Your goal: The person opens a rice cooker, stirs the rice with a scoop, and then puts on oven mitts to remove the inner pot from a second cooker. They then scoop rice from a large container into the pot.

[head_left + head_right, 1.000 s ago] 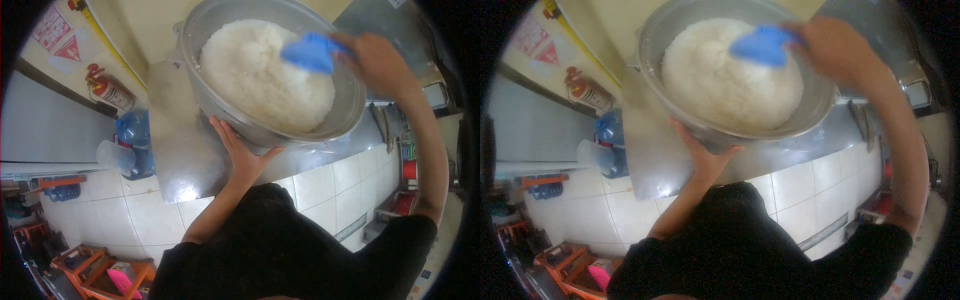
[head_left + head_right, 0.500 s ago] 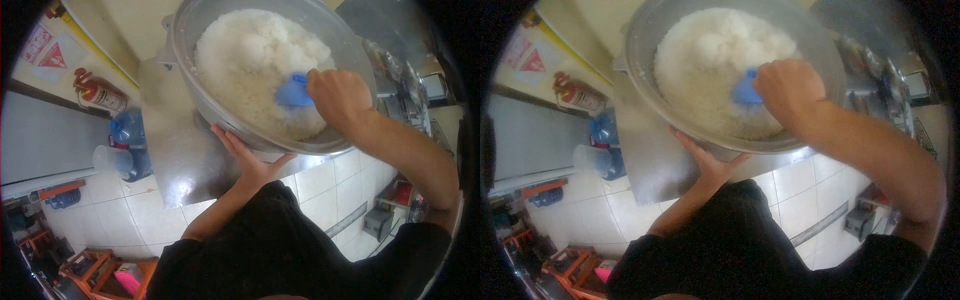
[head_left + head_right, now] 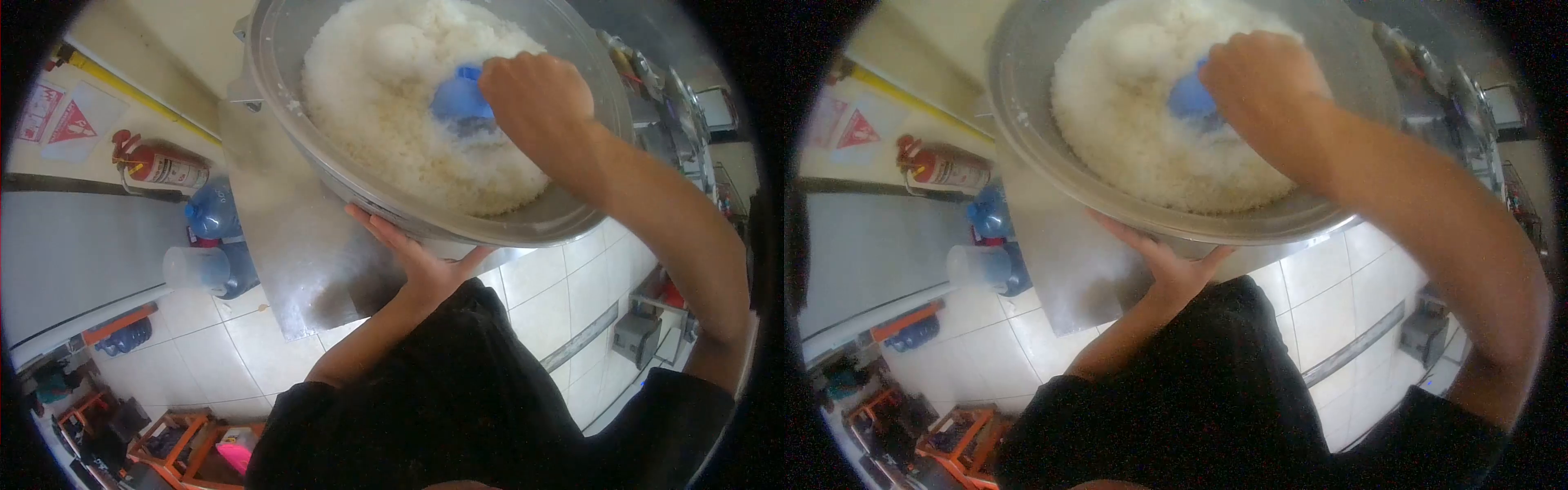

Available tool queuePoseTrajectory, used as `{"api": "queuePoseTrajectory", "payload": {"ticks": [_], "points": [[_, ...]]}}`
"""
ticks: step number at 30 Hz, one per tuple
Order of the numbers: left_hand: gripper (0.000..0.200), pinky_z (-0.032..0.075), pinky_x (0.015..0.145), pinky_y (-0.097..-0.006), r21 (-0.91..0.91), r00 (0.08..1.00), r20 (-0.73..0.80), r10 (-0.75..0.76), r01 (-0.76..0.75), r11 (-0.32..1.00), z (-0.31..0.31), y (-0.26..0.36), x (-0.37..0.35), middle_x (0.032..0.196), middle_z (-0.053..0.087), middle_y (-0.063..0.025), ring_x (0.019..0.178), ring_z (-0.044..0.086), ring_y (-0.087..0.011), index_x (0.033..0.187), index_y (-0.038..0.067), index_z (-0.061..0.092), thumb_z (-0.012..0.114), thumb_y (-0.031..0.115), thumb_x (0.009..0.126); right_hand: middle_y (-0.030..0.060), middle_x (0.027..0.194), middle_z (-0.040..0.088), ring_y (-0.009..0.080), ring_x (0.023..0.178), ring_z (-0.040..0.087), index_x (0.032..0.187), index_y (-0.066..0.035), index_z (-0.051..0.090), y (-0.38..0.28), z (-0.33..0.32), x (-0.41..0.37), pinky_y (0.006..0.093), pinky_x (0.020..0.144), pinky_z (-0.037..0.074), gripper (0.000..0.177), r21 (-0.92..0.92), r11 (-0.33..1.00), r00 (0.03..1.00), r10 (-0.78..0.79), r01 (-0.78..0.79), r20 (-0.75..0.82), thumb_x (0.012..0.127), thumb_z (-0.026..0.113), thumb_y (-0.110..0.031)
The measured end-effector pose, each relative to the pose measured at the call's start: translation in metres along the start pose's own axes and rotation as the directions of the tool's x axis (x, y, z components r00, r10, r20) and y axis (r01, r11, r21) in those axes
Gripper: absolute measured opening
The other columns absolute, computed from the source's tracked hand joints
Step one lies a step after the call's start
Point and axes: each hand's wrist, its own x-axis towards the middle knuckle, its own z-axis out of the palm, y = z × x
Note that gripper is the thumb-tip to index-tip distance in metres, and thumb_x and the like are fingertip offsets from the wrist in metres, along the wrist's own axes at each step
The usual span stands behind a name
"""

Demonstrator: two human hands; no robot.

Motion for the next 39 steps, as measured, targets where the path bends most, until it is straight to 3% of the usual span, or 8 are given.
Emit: {"api": "queuePoseTrajectory", "payload": {"ticks": [9,11,14,18,23,30,33,39], "points": [[0.150,-0.002,0.118,-0.0708,-0.052,0.996,-0.084,0.027,-0.032,0.998,0.006,-0.004,-0.012,0.162,-0.025,-0.0287,0.151,-0.019,-0.0491,0.158,0.006,-0.019,0.081,0.072,0.068,0.0108,0.091,0.076,0.0279,0.090,0.075,0.095,-0.013,0.078,-0.016,0.012,0.047,0.0379,0.074,0.062,0.017,-0.073,0.996,0.997,0.051,-0.046,0.060,0.088,0.064,-0.007],[0.151,-0.002,0.117,-0.0714,-0.050,0.996,-0.086,0.014,-0.018,0.999,0.007,-0.006,-0.013,0.162,-0.026,-0.0290,0.150,-0.019,-0.0497,0.159,0.007,-0.019,0.081,0.073,0.067,0.0079,0.100,0.077,0.0264,0.090,0.074,0.113,-0.006,0.075,-0.020,0.018,0.069,0.0389,0.071,0.058,0.026,0.011,0.999,0.995,0.040,-0.041,0.088,0.091,0.062,-0.012],[0.151,-0.002,0.116,-0.0726,-0.059,0.996,-0.089,0.014,-0.020,0.998,0.009,-0.008,-0.014,0.160,-0.028,-0.0298,0.149,-0.021,-0.0511,0.159,0.008,-0.019,0.082,0.072,0.066,0.0077,0.098,0.077,0.0245,0.090,0.074,0.097,-0.010,0.079,-0.027,0.031,0.104,0.0377,0.073,0.057,0.018,0.081,0.986,0.987,0.151,-0.146,-0.063,0.091,0.063,-0.014],[0.153,-0.002,0.115,-0.0732,-0.122,0.997,-0.057,-0.060,0.052,0.991,0.005,-0.001,-0.014,0.159,-0.031,-0.0315,0.148,-0.023,-0.0524,0.159,0.010,-0.020,0.085,0.069,0.065,0.0097,0.098,0.077,0.0255,0.091,0.074,0.100,-0.008,0.079,-0.019,0.033,0.102,0.0388,0.077,0.057,0.018,-0.119,0.991,0.992,-0.069,0.055,-0.110,0.091,0.065,-0.016],[0.154,-0.002,0.115,-0.0727,-0.082,0.998,-0.063,-0.027,0.022,0.996,0.006,0.001,-0.017,0.158,-0.032,-0.0319,0.148,-0.025,-0.0524,0.159,0.011,-0.020,0.087,0.068,0.063,0.0158,0.087,0.073,0.0330,0.085,0.074,0.094,-0.006,0.075,-0.005,0.042,0.051,0.0430,0.072,0.060,0.016,0.118,0.960,0.961,-0.236,0.254,-0.146,0.089,0.060,-0.009],[0.155,0.000,0.116,-0.0720,-0.098,0.996,-0.063,-0.056,0.049,0.994,0.001,-0.003,-0.019,0.158,-0.032,-0.0315,0.149,-0.024,-0.0516,0.159,0.012,-0.019,0.087,0.068,0.062,0.0194,0.083,0.071,0.0345,0.080,0.072,0.121,0.002,0.059,0.015,0.046,-0.010,0.0452,0.070,0.059,0.031,0.166,0.965,0.979,-0.202,0.204,-0.031,0.096,0.055,-0.014],[0.165,-0.002,0.122,-0.0582,0.034,0.994,0.011,-0.105,0.104,0.994,-0.005,0.005,-0.019,0.160,-0.029,-0.0291,0.151,-0.021,-0.0439,0.153,0.001,-0.029,0.086,0.073,0.059,0.0185,0.083,0.070,0.0346,0.079,0.072,0.131,-0.002,0.055,0.034,0.037,-0.045,0.0454,0.069,0.058,0.037,0.060,0.983,0.981,-0.179,0.175,0.076,0.098,0.054,-0.018],[0.164,0.000,0.123,-0.0549,0.023,0.992,-0.014,-0.122,0.122,0.992,-0.006,0.010,-0.020,0.162,-0.026,-0.0294,0.153,-0.016,-0.0421,0.154,0.000,-0.027,0.087,0.072,0.059,0.0124,0.083,0.070,0.0314,0.078,0.071,0.144,-0.013,0.051,0.091,0.000,-0.037,0.0423,0.067,0.057,0.049,-0.287,0.881,0.898,-0.424,0.377,-0.122,0.095,0.056,-0.016]]}}
